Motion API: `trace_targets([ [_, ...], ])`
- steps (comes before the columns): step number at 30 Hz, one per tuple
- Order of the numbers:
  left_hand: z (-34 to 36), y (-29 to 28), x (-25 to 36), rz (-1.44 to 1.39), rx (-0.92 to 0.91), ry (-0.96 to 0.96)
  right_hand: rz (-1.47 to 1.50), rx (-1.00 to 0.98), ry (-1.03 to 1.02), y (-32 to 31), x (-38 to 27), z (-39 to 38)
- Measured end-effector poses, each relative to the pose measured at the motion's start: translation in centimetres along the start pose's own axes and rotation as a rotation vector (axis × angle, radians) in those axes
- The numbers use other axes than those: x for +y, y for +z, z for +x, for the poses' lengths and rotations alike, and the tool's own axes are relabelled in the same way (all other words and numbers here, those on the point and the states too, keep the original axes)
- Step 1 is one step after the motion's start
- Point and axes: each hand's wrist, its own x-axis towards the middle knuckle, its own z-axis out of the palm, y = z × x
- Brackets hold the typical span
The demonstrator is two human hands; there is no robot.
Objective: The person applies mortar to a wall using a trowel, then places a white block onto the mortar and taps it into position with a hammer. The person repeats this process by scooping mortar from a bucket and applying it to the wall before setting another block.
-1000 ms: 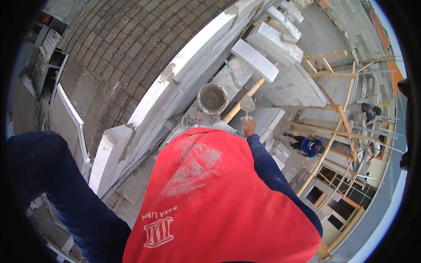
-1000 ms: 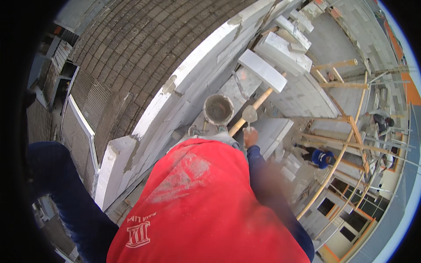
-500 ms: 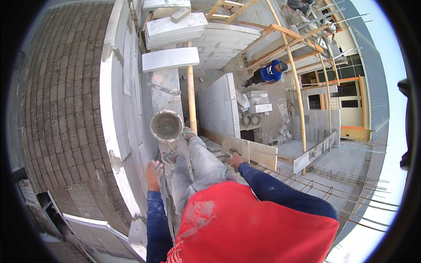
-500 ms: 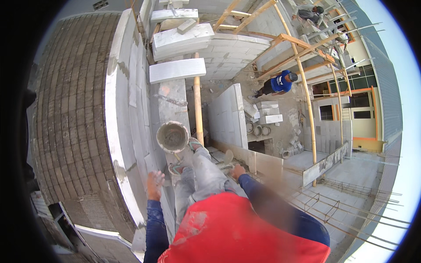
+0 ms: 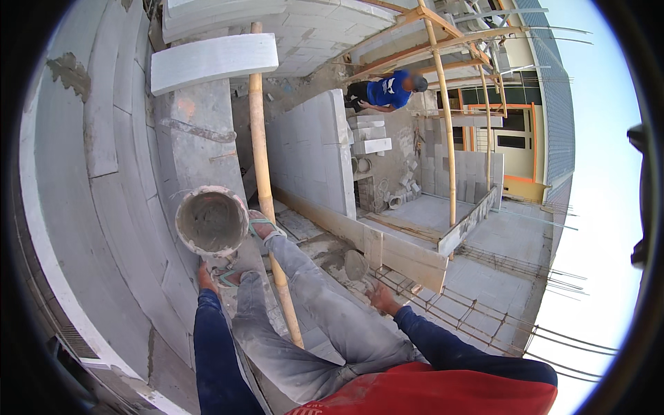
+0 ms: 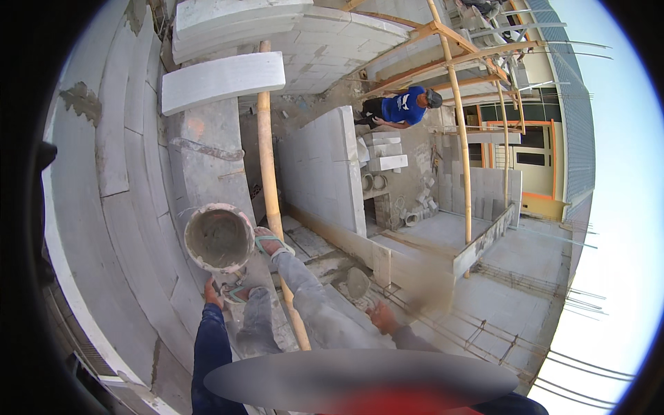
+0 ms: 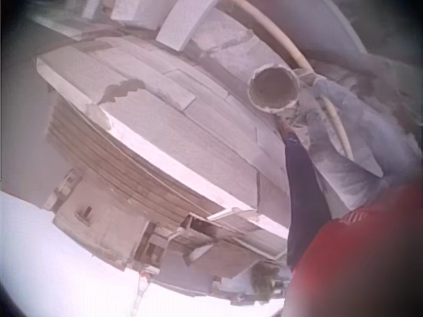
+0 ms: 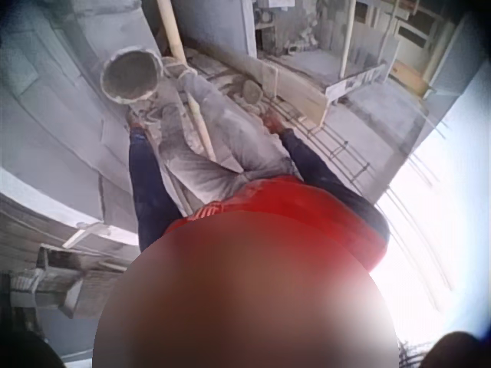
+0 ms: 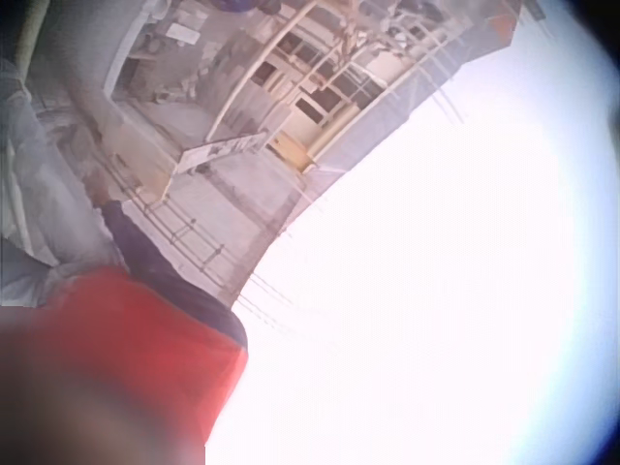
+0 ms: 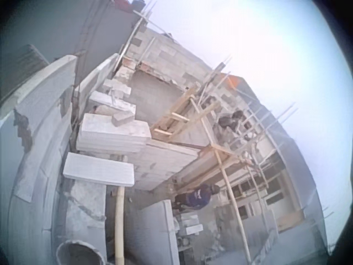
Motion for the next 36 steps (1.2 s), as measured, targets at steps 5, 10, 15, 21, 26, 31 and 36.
trace_targets([
  [5,4.2,2.1,-0.2,-0.044,0.015,-0.020,0.078,-0.126,0.123,-3.0,-1.9,-1.1],
  [10,3.9,3.9,0.7,-0.046,0.017,0.027,-0.247,-0.162,-0.148,-6.0,-5.6,-1.3],
  [15,4.7,8.6,1.3,-0.213,0.119,0.077,0.060,0.212,-0.111,-8.0,-8.8,-1.3],
  [21,-5.7,14.6,4.4,0.391,0.667,0.621,0.315,0.304,-0.358,-15.5,-15.3,-5.6],
  [26,-31.8,14.6,7.1,0.448,0.400,0.988,0.430,0.164,-0.743,-25.4,-22.6,-11.3],
  [31,-51.3,16.6,10.6,0.641,0.660,1.200,-0.118,0.137,-1.126,-34.2,-29.0,-16.7],
  [36,-61.4,17.7,14.5,0.321,0.258,1.455,-0.631,0.334,-1.320,-38.7,-36.6,-21.9],
])
